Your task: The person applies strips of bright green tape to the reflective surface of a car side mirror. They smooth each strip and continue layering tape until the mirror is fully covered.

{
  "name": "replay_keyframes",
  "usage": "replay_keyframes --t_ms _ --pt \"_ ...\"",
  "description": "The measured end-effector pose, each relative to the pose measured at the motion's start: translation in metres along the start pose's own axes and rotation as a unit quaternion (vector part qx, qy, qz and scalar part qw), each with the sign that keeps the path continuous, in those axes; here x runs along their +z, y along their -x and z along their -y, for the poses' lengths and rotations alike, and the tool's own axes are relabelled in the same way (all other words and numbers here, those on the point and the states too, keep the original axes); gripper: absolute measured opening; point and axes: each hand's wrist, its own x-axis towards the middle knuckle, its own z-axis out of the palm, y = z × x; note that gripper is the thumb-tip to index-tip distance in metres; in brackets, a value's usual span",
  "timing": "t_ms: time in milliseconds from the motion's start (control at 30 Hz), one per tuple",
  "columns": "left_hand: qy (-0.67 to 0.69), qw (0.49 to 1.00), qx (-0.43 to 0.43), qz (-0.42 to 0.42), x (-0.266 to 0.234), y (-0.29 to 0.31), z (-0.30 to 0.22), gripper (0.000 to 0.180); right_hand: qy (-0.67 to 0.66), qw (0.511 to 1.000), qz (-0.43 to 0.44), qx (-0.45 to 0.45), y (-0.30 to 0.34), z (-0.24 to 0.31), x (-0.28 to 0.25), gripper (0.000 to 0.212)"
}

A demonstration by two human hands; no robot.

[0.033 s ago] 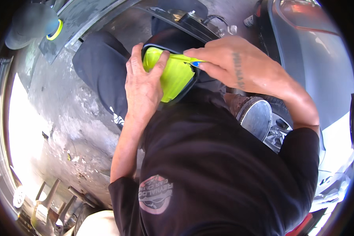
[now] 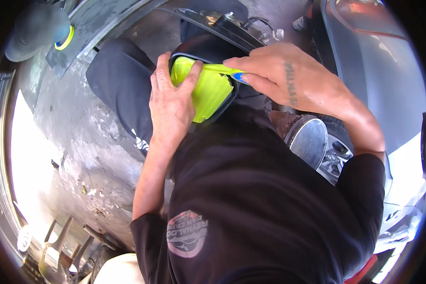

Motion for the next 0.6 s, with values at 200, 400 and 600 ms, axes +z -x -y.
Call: replay_keyframes --t_ms 200,400,600 --pt "-0.016 1.0 0.02 0.001 0.002 0.001 -0.002 0.074 -0.034 0.996 0.038 0.074 0.028 0.009 0.013 0.035" --pt "-0.031 0.999 0.04 -0.007 0.002 0.002 0.0 0.069 -0.034 0.996 0.008 0.086 0.036 0.008 0.041 0.032" --pt "-0.106 0.991 0.072 -0.024 0.002 0.003 -0.004 0.064 -0.066 0.99 0.049 0.118 0.027 0.014 0.037 0.027"
